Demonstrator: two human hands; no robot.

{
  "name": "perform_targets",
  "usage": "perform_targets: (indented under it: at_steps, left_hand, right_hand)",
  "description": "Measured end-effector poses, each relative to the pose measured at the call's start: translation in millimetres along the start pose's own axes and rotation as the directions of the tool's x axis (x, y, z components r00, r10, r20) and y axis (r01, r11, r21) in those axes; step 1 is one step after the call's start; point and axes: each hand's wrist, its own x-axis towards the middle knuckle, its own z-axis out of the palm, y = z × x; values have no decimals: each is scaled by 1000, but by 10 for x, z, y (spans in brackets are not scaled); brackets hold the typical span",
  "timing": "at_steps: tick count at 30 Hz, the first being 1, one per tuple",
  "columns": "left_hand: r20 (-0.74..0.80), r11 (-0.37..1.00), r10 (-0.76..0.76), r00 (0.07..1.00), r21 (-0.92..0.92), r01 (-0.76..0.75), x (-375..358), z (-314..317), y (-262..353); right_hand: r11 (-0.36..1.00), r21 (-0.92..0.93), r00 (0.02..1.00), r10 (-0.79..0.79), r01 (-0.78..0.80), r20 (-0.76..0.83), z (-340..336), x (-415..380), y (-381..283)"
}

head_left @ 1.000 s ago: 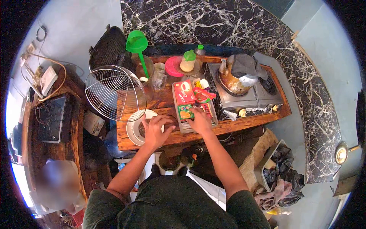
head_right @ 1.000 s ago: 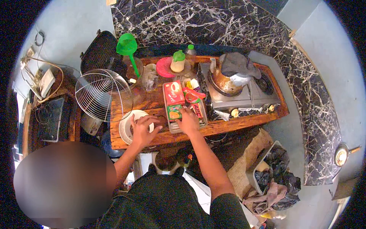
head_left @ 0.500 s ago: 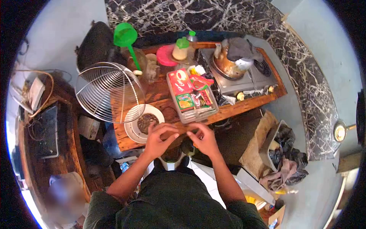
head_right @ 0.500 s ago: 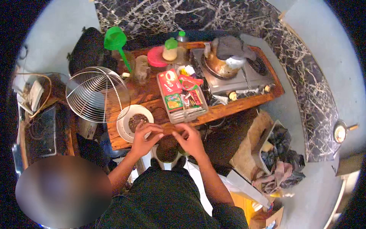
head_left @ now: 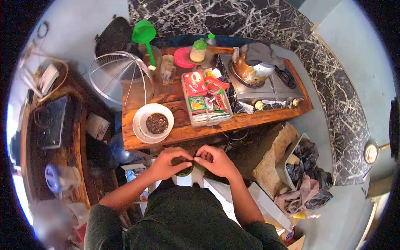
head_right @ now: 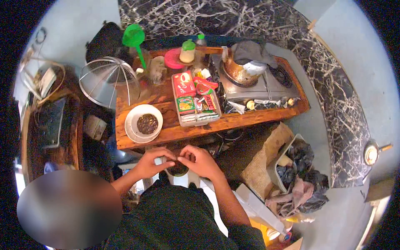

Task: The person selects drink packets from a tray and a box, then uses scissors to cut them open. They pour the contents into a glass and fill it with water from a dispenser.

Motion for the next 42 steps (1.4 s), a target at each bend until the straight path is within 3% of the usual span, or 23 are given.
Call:
perform_targets:
  at_steps: [4,6,8,10,11,13,15,17,20,22,23,28,30,32,34,35,38,40,42]
  left_hand:
    - [-35,977,-208,977,29,209,-463,237,156]
    - [48,912,-397,917,136,387,-723,393,233]
    - [127,873,-378,917,378,308,-1155,536,121]
    - [294,716,-668,683,501,485,-1524,634,186]
    - [260,701,-687,678,480,527,-1649,711,258]
    - [177,514,-841,511,556,654,-1843,886,473]
    - [122,535,-831,542,440,721,-2007,1056,621]
    - [20,515,-844,537,313,798,-2233,1204,775]
    - [-169,469,-836,521,273,840,-2632,1397,940]
    - [5,199,-980,200,-42,979,-2855,1436,1158]
    - [-7,175,-984,176,-148,973,-3002,1477,1276]
    - [-220,134,-973,74,-271,953,-3857,1766,1903]
    - [-309,101,-951,6,-294,950,-4320,1997,2013]
    - [-613,318,-778,136,-199,927,-4924,2382,1877]
    - [-636,296,-770,54,-281,913,-5296,2538,2086]
    - [-653,283,-756,42,-268,921,-5521,2652,2109]
    - [-610,216,-792,-32,-328,920,-5903,2815,2293]
    - [-605,223,-796,-20,-323,920,-6112,2863,2301]
    - [-633,271,-775,1,-331,904,-6264,2868,2279]
  right_hand:
    - [985,-94,989,-142,146,52,40,-143,42]
    - [938,-324,959,-23,119,284,15,-253,47]
    - [914,-371,908,9,162,420,14,-359,145]
    - [855,-457,715,159,246,681,12,-447,154]
    - [841,-451,681,143,299,718,57,-487,198]
    - [827,-446,608,168,341,776,183,-566,308]
    - [824,-445,562,194,351,804,352,-612,425]
    - [757,-412,450,175,507,876,549,-595,280]
    - [654,-328,315,141,682,938,908,-614,2]
    - [727,-319,307,156,608,939,1166,-672,-118]
    - [734,-303,326,117,607,938,1303,-729,-168]
    - [614,-32,144,-135,789,980,2259,-1197,-616]
    - [622,-48,202,-180,781,963,2637,-1543,-871]
    - [586,21,119,-199,810,973,3034,-1859,-984]
    - [635,316,-75,-377,705,923,3418,-2144,-1005]
    - [669,396,-176,-374,629,911,3600,-2279,-1067]
    - [758,323,-251,-214,567,944,4096,-2633,-1224]
    - [767,301,-291,-155,567,944,4307,-2822,-1387]
    - [781,299,-399,-70,548,914,4452,-2955,-1528]
